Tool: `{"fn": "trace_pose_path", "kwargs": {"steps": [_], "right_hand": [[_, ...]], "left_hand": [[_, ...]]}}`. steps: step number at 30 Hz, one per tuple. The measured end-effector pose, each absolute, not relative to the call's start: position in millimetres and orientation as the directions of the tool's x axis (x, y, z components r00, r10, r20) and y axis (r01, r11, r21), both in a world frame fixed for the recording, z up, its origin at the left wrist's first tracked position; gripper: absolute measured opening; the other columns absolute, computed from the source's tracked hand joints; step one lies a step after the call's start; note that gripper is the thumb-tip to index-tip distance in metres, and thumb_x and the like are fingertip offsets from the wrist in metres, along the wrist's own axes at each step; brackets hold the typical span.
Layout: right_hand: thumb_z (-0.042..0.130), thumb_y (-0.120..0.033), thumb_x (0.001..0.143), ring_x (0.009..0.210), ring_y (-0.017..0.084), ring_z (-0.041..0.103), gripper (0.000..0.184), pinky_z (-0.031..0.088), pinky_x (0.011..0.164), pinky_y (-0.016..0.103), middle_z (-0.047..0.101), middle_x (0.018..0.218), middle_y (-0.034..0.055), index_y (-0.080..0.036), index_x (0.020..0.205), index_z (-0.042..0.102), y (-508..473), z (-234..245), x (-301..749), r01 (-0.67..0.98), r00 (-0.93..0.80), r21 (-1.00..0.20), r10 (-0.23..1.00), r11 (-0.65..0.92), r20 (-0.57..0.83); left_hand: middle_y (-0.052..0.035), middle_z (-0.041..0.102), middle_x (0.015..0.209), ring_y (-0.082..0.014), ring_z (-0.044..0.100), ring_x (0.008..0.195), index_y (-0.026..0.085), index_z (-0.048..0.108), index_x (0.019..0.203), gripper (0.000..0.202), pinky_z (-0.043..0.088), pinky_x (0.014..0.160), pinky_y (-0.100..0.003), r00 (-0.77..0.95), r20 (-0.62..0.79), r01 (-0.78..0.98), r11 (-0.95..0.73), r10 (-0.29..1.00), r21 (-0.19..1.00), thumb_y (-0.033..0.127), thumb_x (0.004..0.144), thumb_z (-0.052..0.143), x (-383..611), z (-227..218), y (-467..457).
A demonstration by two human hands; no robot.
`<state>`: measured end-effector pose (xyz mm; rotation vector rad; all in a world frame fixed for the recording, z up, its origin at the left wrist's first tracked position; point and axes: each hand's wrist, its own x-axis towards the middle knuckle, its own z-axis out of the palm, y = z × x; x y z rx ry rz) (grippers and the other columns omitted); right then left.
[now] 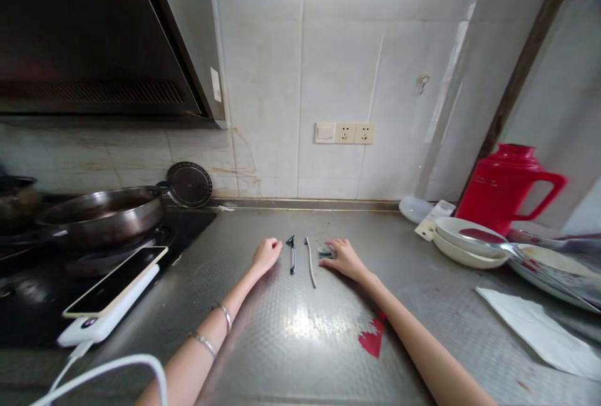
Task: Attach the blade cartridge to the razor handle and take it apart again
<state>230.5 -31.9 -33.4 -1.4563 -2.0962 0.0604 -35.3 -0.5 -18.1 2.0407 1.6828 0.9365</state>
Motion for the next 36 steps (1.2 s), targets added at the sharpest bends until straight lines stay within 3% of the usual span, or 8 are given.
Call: {"fn": "trace_pose_path", "kwargs": {"steps": [3, 6, 9, 11, 14, 18, 25, 36], "right_hand": [[0.055, -0.055, 0.075, 0.104, 0.027, 0.050, 0.052, 0.040, 0.087, 0.038, 0.061, 0.108, 0.0101, -0.019, 0.113, 0.057, -28.7, -30.1, 240.0, 0.851, -0.221, -0.333, 0.853, 0.405, 0.472], [0.047, -0.045, 0.084, 0.112, 0.027, 0.046, 0.044, 0.039, 0.089, 0.039, 0.059, 0.115, 0.0127, -0.016, 0.116, 0.056, -26.3, -27.3, 261.1, 0.902, -0.151, -0.292, 0.866, 0.318, 0.477], [0.043, -0.036, 0.086, 0.120, 0.028, 0.042, 0.042, 0.039, 0.092, 0.041, 0.054, 0.125, 0.0147, -0.015, 0.121, 0.053, -26.3, -30.0, 288.8, 0.963, -0.061, -0.214, 0.903, 0.166, 0.425], [0.039, -0.035, 0.087, 0.123, 0.028, 0.040, 0.042, 0.038, 0.093, 0.042, 0.050, 0.130, 0.0149, -0.015, 0.121, 0.052, -27.4, -34.8, 305.1, 0.981, -0.015, -0.174, 0.917, 0.091, 0.398], [0.035, -0.036, 0.088, 0.122, 0.028, 0.042, 0.041, 0.038, 0.093, 0.040, 0.053, 0.127, 0.0154, -0.014, 0.116, 0.056, -29.0, -42.8, 320.0, 0.989, 0.030, -0.143, 0.932, 0.024, 0.362], [0.033, -0.035, 0.088, 0.117, 0.027, 0.049, 0.041, 0.039, 0.093, 0.039, 0.056, 0.123, 0.0150, -0.016, 0.112, 0.060, -29.2, -48.8, 323.1, 0.989, 0.070, -0.150, 0.940, -0.021, 0.335], [0.031, -0.029, 0.087, 0.117, 0.026, 0.049, 0.041, 0.038, 0.095, 0.037, 0.056, 0.125, 0.0149, -0.015, 0.109, 0.063, -29.7, -47.5, 320.1, 0.991, 0.057, -0.133, 0.936, -0.012, 0.347], [0.035, -0.023, 0.083, 0.115, 0.024, 0.051, 0.039, 0.040, 0.094, 0.035, 0.059, 0.122, 0.0105, -0.019, 0.108, 0.065, -29.7, -48.2, 322.5, 0.984, 0.087, -0.179, 0.925, -0.021, 0.370]], "left_hand": [[-0.0056, 0.062, 0.070, -0.0168, 0.055, 0.068, 0.016, 0.059, 0.071, 0.030, 0.035, 0.062, -0.026, 0.066, 0.326, 0.835, -0.231, 0.943, 0.500, 0.032, 0.084, 0.037, -43.7, -14.4, -2.4], [-0.0122, 0.064, 0.099, -0.0224, 0.055, 0.096, 0.015, 0.061, 0.091, 0.029, 0.038, 0.080, -0.032, 0.140, 0.427, 0.917, -0.280, 0.893, 0.284, 0.029, 0.087, 0.035, -57.6, -12.8, -2.5], [-0.0160, 0.047, 0.131, -0.0289, 0.040, 0.121, 0.014, 0.056, 0.112, 0.037, 0.029, 0.098, -0.041, 0.168, 0.433, 0.958, -0.251, 0.886, 0.141, 0.032, 0.088, 0.034, -73.4, -15.7, 0.6], [-0.0154, 0.036, 0.141, -0.0319, 0.027, 0.131, 0.014, 0.051, 0.121, 0.044, 0.021, 0.104, -0.046, 0.153, 0.400, 0.972, -0.212, 0.904, 0.105, 0.036, 0.088, 0.033, -82.9, -19.3, 4.0], [-0.0151, 0.030, 0.145, -0.0357, 0.017, 0.134, 0.015, 0.047, 0.128, 0.050, 0.013, 0.105, -0.055, 0.129, 0.342, 0.980, -0.173, 0.931, 0.098, 0.041, 0.089, 0.030, -94.0, -24.9, 8.8], [-0.0162, 0.029, 0.145, -0.0401, 0.017, 0.134, 0.018, 0.043, 0.132, 0.055, 0.013, 0.101, -0.062, 0.064, 0.241, 0.982, -0.104, 0.968, 0.157, 0.046, 0.089, 0.026, -101.5, -30.8, 13.3], [-0.0166, 0.029, 0.144, -0.0393, 0.021, 0.133, 0.019, 0.041, 0.134, 0.056, 0.017, 0.101, -0.058, 0.086, 0.175, 0.980, -0.114, 0.981, 0.161, 0.046, 0.088, 0.026, -104.0, -36.1, 18.0], [-0.0147, 0.032, 0.143, -0.0385, 0.023, 0.132, 0.021, 0.043, 0.133, 0.055, 0.020, 0.101, -0.057, 0.078, 0.184, 0.979, -0.110, 0.980, 0.170, 0.046, 0.086, 0.029, -105.3, -35.5, 22.1]]}}
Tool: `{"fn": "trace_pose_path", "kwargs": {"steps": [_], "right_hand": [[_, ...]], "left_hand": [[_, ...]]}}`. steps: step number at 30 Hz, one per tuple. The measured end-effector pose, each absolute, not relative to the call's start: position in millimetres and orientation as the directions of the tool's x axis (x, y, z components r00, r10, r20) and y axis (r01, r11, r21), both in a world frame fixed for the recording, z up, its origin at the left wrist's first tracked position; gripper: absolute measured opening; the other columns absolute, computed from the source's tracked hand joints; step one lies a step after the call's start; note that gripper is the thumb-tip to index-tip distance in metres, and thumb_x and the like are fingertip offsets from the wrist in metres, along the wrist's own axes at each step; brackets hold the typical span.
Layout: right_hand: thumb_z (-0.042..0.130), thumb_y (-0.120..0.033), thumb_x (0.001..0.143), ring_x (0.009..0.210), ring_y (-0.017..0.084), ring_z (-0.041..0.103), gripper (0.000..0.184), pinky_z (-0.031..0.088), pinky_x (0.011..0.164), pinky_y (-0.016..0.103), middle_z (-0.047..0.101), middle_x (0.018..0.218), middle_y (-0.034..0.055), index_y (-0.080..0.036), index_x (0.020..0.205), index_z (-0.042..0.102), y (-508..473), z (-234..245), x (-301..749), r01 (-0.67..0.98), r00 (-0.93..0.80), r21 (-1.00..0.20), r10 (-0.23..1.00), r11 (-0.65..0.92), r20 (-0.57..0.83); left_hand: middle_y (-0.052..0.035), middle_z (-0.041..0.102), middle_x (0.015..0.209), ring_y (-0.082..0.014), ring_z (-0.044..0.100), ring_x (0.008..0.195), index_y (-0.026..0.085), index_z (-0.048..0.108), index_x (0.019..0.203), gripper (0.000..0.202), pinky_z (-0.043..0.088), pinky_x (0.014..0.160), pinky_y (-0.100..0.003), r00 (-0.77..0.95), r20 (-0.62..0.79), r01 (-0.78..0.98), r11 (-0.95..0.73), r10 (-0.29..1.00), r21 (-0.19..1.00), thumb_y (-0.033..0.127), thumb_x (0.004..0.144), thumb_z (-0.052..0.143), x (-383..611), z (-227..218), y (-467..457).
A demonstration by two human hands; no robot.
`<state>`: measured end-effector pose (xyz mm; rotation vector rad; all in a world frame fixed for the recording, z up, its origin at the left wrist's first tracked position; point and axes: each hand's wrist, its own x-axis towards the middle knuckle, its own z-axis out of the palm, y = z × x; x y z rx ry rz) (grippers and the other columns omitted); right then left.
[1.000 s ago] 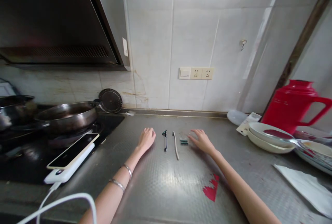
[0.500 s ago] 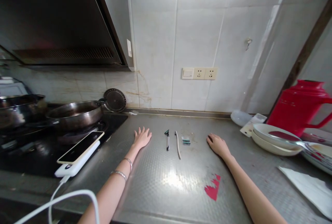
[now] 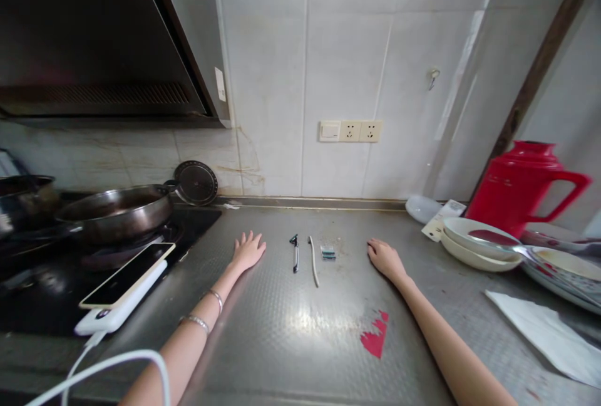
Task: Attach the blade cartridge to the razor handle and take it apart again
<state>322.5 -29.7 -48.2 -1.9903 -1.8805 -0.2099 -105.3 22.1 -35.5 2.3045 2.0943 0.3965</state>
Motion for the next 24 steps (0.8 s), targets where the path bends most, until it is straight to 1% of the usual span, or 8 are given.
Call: {"fn": "trace_pose_path", "kwargs": {"steps": [5, 8, 11, 13, 14, 16, 20, 24], "right_hand": [[0.033, -0.025, 0.084, 0.116, 0.023, 0.051, 0.041, 0.039, 0.095, 0.034, 0.058, 0.123, 0.0117, -0.017, 0.109, 0.064, -29.1, -48.3, 323.8, 0.986, 0.083, -0.167, 0.931, -0.025, 0.356], [0.033, -0.025, 0.084, 0.116, 0.023, 0.051, 0.041, 0.039, 0.094, 0.034, 0.058, 0.123, 0.0115, -0.017, 0.109, 0.064, -28.9, -47.8, 323.6, 0.986, 0.082, -0.164, 0.932, -0.025, 0.353], [0.033, -0.025, 0.083, 0.114, 0.023, 0.052, 0.041, 0.040, 0.093, 0.033, 0.059, 0.122, 0.0121, -0.017, 0.108, 0.064, -29.0, -46.2, 322.7, 0.989, 0.075, -0.148, 0.932, -0.023, 0.356], [0.034, -0.025, 0.083, 0.113, 0.024, 0.053, 0.040, 0.041, 0.092, 0.033, 0.060, 0.120, 0.0118, -0.017, 0.107, 0.065, -29.4, -44.7, 321.7, 0.991, 0.074, -0.135, 0.932, -0.028, 0.355], [0.034, -0.025, 0.083, 0.113, 0.024, 0.053, 0.040, 0.041, 0.091, 0.034, 0.060, 0.120, 0.0117, -0.018, 0.107, 0.065, -29.6, -44.0, 321.3, 0.991, 0.077, -0.131, 0.932, -0.032, 0.354], [0.034, -0.025, 0.083, 0.112, 0.025, 0.053, 0.040, 0.042, 0.089, 0.034, 0.060, 0.120, 0.0118, -0.017, 0.107, 0.065, -30.0, -42.5, 320.4, 0.990, 0.085, -0.133, 0.933, -0.040, 0.350], [0.034, -0.026, 0.083, 0.113, 0.025, 0.053, 0.040, 0.042, 0.088, 0.034, 0.059, 0.121, 0.0115, -0.018, 0.107, 0.065, -31.2, -40.2, 319.0, 0.987, 0.098, -0.152, 0.938, -0.050, 0.331], [0.035, -0.026, 0.083, 0.115, 0.024, 0.051, 0.040, 0.039, 0.091, 0.035, 0.058, 0.122, 0.0113, -0.017, 0.109, 0.064, -32.6, -38.5, 318.1, 0.983, 0.121, -0.169, 0.940, -0.070, 0.319]], "left_hand": [[-0.0148, 0.032, 0.144, -0.0391, 0.022, 0.132, 0.021, 0.044, 0.132, 0.055, 0.020, 0.101, -0.058, 0.078, 0.180, 0.975, -0.113, 0.981, 0.191, 0.047, 0.086, 0.030, -105.8, -37.3, 22.2], [-0.0161, 0.033, 0.143, -0.0381, 0.024, 0.132, 0.018, 0.042, 0.133, 0.056, 0.021, 0.101, -0.056, 0.059, 0.204, 0.968, -0.106, 0.977, 0.229, 0.048, 0.086, 0.031, -106.5, -35.8, 21.1], [-0.0170, 0.044, 0.134, -0.0305, 0.037, 0.125, 0.013, 0.042, 0.130, 0.053, 0.028, 0.100, -0.045, 0.017, 0.347, 0.944, -0.130, 0.938, 0.304, 0.043, 0.087, 0.033, -104.7, -28.5, 18.4], [-0.0141, 0.055, 0.121, -0.0250, 0.047, 0.113, 0.014, 0.052, 0.117, 0.041, 0.034, 0.095, -0.036, -0.015, 0.448, 0.929, -0.153, 0.894, 0.337, 0.037, 0.087, 0.036, -98.5, -21.5, 15.1], [-0.0125, 0.058, 0.112, -0.0238, 0.051, 0.107, 0.015, 0.057, 0.106, 0.034, 0.036, 0.092, -0.034, -0.033, 0.462, 0.928, -0.145, 0.886, 0.344, 0.035, 0.086, 0.038, -93.1, -18.0, 12.8], [-0.0111, 0.061, 0.100, -0.0230, 0.053, 0.098, 0.016, 0.061, 0.090, 0.026, 0.038, 0.087, -0.032, -0.031, 0.411, 0.930, -0.124, 0.911, 0.345, 0.035, 0.083, 0.044, -77.5, -12.3, 7.2], [-0.0129, 0.061, 0.094, -0.0258, 0.055, 0.094, 0.016, 0.061, 0.082, 0.032, 0.040, 0.078, -0.032, 0.075, 0.241, 0.923, -0.159, 0.968, 0.351, 0.046, 0.076, 0.051, -35.8, -7.6, -4.4], [-0.0139, 0.064, 0.093, -0.0248, 0.059, 0.090, 0.015, 0.062, 0.084, 0.034, 0.040, 0.073, -0.029, 0.112, 0.150, 0.929, -0.157, 0.982, 0.334, 0.046, 0.076, 0.051, -2.7, -6.3, -7.5]]}}
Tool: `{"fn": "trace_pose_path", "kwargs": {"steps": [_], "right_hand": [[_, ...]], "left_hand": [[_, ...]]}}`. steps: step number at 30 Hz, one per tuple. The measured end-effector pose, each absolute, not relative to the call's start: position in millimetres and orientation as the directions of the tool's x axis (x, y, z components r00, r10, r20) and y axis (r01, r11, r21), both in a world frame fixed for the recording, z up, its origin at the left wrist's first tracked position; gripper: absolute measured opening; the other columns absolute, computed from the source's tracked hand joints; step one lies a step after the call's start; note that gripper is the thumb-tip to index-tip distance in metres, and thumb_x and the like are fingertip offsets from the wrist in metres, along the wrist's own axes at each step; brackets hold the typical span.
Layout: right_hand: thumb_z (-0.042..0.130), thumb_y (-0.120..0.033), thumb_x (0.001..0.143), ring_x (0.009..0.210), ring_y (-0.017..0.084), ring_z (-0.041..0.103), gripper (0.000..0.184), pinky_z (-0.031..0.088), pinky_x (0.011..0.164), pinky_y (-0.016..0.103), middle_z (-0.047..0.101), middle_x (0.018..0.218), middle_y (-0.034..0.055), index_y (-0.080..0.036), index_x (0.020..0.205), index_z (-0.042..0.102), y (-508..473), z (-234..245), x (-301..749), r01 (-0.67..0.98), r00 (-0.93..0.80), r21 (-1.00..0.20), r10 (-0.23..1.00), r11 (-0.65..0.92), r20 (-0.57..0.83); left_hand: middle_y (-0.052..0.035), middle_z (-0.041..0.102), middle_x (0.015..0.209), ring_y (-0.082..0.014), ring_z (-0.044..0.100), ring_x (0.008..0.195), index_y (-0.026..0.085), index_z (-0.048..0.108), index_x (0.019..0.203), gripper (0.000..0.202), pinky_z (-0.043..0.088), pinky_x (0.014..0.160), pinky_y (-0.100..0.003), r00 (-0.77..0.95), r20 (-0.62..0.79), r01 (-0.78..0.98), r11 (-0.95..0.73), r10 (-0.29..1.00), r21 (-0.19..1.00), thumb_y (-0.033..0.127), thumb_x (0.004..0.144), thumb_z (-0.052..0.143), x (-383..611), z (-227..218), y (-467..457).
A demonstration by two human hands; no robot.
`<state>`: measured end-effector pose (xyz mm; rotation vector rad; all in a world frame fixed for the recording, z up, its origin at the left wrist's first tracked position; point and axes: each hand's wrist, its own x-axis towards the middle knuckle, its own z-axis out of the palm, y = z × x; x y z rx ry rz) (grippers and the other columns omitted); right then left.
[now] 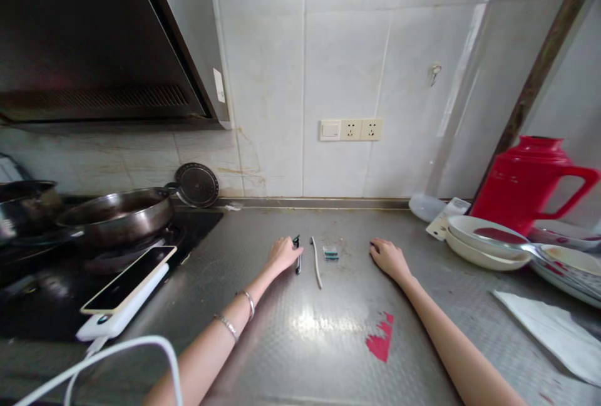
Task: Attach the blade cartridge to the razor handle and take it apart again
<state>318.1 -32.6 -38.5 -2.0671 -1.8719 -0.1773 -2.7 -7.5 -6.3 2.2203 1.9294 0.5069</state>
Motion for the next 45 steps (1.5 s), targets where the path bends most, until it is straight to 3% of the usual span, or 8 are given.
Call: {"fn": "trace_pose_path", "kwargs": {"steps": [6, 12, 18, 22, 25, 30, 39, 45], "right_hand": [[0.035, -0.025, 0.083, 0.111, 0.024, 0.052, 0.038, 0.040, 0.087, 0.033, 0.060, 0.120, 0.0108, -0.018, 0.107, 0.064, -34.8, -34.7, 316.8, 0.985, 0.110, -0.159, 0.942, -0.062, 0.317], [0.036, -0.025, 0.084, 0.110, 0.024, 0.053, 0.037, 0.040, 0.087, 0.032, 0.060, 0.119, 0.0110, -0.017, 0.106, 0.065, -34.0, -34.7, 316.9, 0.985, 0.109, -0.158, 0.943, -0.061, 0.315], [0.036, -0.025, 0.084, 0.111, 0.024, 0.052, 0.039, 0.040, 0.088, 0.034, 0.059, 0.120, 0.0114, -0.016, 0.108, 0.064, -33.1, -37.4, 317.6, 0.984, 0.111, -0.166, 0.938, -0.059, 0.328], [0.037, -0.025, 0.083, 0.111, 0.024, 0.052, 0.037, 0.040, 0.088, 0.033, 0.060, 0.119, 0.0112, -0.017, 0.107, 0.064, -32.1, -37.9, 318.2, 0.984, 0.112, -0.165, 0.942, -0.062, 0.317], [0.036, -0.025, 0.084, 0.112, 0.024, 0.051, 0.038, 0.039, 0.088, 0.034, 0.059, 0.120, 0.0109, -0.017, 0.108, 0.064, -31.2, -38.4, 318.7, 0.983, 0.116, -0.169, 0.943, -0.065, 0.313], [0.036, -0.026, 0.084, 0.113, 0.025, 0.050, 0.039, 0.040, 0.086, 0.035, 0.058, 0.122, 0.0110, -0.017, 0.110, 0.062, -32.0, -38.0, 318.4, 0.983, 0.126, -0.169, 0.945, -0.077, 0.303], [0.037, -0.025, 0.084, 0.109, 0.024, 0.052, 0.038, 0.039, 0.086, 0.033, 0.059, 0.120, 0.0107, -0.017, 0.109, 0.063, -32.5, -37.9, 318.6, 0.984, 0.116, -0.167, 0.943, -0.066, 0.311], [0.036, -0.026, 0.084, 0.110, 0.023, 0.051, 0.038, 0.039, 0.086, 0.032, 0.059, 0.120, 0.0096, -0.018, 0.109, 0.063, -33.4, -36.5, 317.9, 0.985, 0.117, -0.159, 0.946, -0.071, 0.302]], "left_hand": [[-0.0190, 0.064, 0.104, -0.0265, 0.062, 0.093, 0.014, 0.063, 0.097, 0.036, 0.043, 0.071, -0.029, 0.071, 0.095, 0.961, -0.094, 0.993, 0.259, 0.041, 0.077, 0.050, 15.2, -5.6, -1.8], [-0.0199, 0.066, 0.097, -0.0291, 0.062, 0.095, 0.014, 0.065, 0.088, 0.025, 0.044, 0.074, -0.034, 0.062, 0.068, 0.945, -0.080, 0.996, 0.317, 0.030, 0.077, 0.050, 17.7, -7.2, -1.7], [-0.0145, 0.067, 0.079, -0.0289, 0.061, 0.094, 0.014, 0.054, 0.056, 0.020, 0.045, 0.072, -0.031, 0.006, 0.031, 0.644, -0.028, 0.999, 0.764, 0.025, 0.072, 0.058, 11.2, -1.2, 3.1], [-0.0105, 0.065, 0.063, -0.0189, 0.065, 0.063, 0.014, 0.052, 0.059, 0.028, 0.046, 0.056, -0.025, 0.083, -0.044, 0.482, -0.001, 0.996, 0.876, 0.030, 0.082, 0.047, 1.9, 9.1, 6.3], [-0.0108, 0.065, 0.061, -0.0143, 0.061, 0.052, 0.012, 0.052, 0.066, 0.025, 0.046, 0.049, -0.023, 0.132, -0.158, 0.209, 0.128, 0.979, 0.969, 0.026, 0.085, 0.042, -5.6, 14.5, 4.6], [-0.0049, 0.061, 0.051, -0.0044, 0.037, 0.028, 0.014, 0.046, 0.065, 0.020, 0.023, 0.031, -0.015, 0.168, -0.336, -0.203, 0.366, 0.927, 0.908, 0.021, 0.083, 0.040, -15.7, 15.3, -0.9], [0.0077, 0.034, 0.039, -0.0030, 0.026, 0.027, 0.013, 0.050, 0.070, 0.039, 0.013, 0.031, -0.014, 0.337, -0.430, -0.302, 0.528, 0.838, 0.794, 0.042, 0.090, 0.033, -18.4, 4.7, -8.7], [0.0081, 0.030, 0.041, -0.0034, 0.025, 0.029, 0.017, 0.040, 0.064, 0.034, 0.014, 0.033, -0.014, 0.356, -0.464, -0.406, 0.582, 0.811, 0.705, 0.036, 0.092, 0.032, -13.3, 3.1, -9.3]]}}
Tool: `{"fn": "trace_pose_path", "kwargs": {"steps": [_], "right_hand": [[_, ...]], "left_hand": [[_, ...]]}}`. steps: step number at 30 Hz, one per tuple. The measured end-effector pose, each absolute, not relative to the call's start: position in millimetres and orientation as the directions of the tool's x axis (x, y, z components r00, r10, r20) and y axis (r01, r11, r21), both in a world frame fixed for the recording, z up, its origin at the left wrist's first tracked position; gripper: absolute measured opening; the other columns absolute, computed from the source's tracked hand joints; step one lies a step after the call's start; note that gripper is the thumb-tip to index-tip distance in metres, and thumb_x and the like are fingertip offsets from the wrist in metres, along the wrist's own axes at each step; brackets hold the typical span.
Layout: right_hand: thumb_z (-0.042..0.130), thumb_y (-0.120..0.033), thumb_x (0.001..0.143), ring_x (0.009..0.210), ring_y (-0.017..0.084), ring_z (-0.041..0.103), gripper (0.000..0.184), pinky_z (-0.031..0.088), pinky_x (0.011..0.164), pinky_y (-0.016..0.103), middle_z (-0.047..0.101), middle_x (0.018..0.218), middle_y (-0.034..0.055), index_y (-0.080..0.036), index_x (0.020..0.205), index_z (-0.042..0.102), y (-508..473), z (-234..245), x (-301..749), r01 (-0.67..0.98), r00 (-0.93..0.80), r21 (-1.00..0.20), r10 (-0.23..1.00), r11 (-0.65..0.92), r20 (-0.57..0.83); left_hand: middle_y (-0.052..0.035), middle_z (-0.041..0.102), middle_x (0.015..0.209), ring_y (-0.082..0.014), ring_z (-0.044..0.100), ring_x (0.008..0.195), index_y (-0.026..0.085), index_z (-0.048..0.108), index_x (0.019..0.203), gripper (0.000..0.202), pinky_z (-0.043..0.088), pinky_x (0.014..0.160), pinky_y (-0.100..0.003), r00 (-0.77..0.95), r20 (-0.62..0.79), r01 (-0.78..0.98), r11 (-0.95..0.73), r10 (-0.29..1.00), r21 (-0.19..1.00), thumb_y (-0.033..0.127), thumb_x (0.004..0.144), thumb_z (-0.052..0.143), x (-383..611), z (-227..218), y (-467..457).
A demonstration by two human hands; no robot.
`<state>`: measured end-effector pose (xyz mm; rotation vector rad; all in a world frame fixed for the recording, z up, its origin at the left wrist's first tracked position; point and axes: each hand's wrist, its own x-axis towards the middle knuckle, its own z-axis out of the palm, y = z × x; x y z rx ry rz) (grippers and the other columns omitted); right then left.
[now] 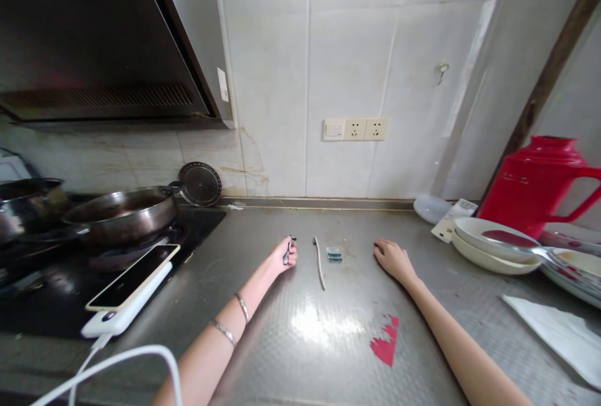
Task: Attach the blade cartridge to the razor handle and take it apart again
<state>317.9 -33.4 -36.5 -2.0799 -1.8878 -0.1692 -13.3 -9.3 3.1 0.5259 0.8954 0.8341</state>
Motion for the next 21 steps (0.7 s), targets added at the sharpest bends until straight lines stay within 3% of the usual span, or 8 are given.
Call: {"fn": "trace_pose_path", "kwargs": {"steps": [5, 9, 15, 21], "right_hand": [[0.035, -0.026, 0.084, 0.110, 0.024, 0.051, 0.038, 0.039, 0.086, 0.033, 0.059, 0.120, 0.0097, -0.019, 0.110, 0.063, -33.4, -36.8, 318.4, 0.983, 0.117, -0.169, 0.945, -0.068, 0.304], [0.036, -0.026, 0.084, 0.109, 0.024, 0.052, 0.037, 0.040, 0.086, 0.033, 0.060, 0.119, 0.0097, -0.019, 0.109, 0.063, -32.8, -37.1, 319.2, 0.982, 0.114, -0.176, 0.947, -0.062, 0.300], [0.035, -0.026, 0.084, 0.110, 0.024, 0.052, 0.039, 0.040, 0.087, 0.034, 0.059, 0.120, 0.0106, -0.017, 0.109, 0.063, -33.3, -36.4, 318.5, 0.985, 0.106, -0.160, 0.947, -0.059, 0.303], [0.036, -0.026, 0.083, 0.111, 0.024, 0.051, 0.039, 0.039, 0.087, 0.035, 0.059, 0.120, 0.0104, -0.018, 0.110, 0.063, -32.5, -37.2, 318.8, 0.985, 0.115, -0.157, 0.948, -0.070, 0.297]], "left_hand": [[0.0064, 0.033, 0.043, -0.0042, 0.032, 0.031, 0.016, 0.040, 0.064, 0.031, 0.023, 0.034, -0.013, 0.375, -0.486, -0.428, 0.613, 0.789, 0.664, 0.028, 0.091, 0.031, -13.2, 4.7, -8.4], [0.0065, 0.031, 0.041, -0.0040, 0.027, 0.029, 0.016, 0.041, 0.063, 0.028, 0.018, 0.031, -0.013, 0.406, -0.485, -0.439, 0.631, 0.775, 0.640, 0.027, 0.088, 0.034, -13.7, 4.0, -7.0], [0.0089, 0.027, 0.038, -0.0029, 0.022, 0.027, 0.015, 0.045, 0.064, 0.041, 0.010, 0.029, -0.013, 0.444, -0.453, -0.437, 0.628, 0.773, 0.644, 0.045, 0.089, 0.033, -14.1, -2.1, -6.0], [0.0097, 0.026, 0.038, -0.0024, 0.023, 0.026, 0.016, 0.043, 0.062, 0.042, 0.009, 0.030, -0.013, 0.404, -0.466, -0.402, 0.610, 0.787, 0.683, 0.047, 0.089, 0.037, -14.2, -4.9, -6.5]]}}
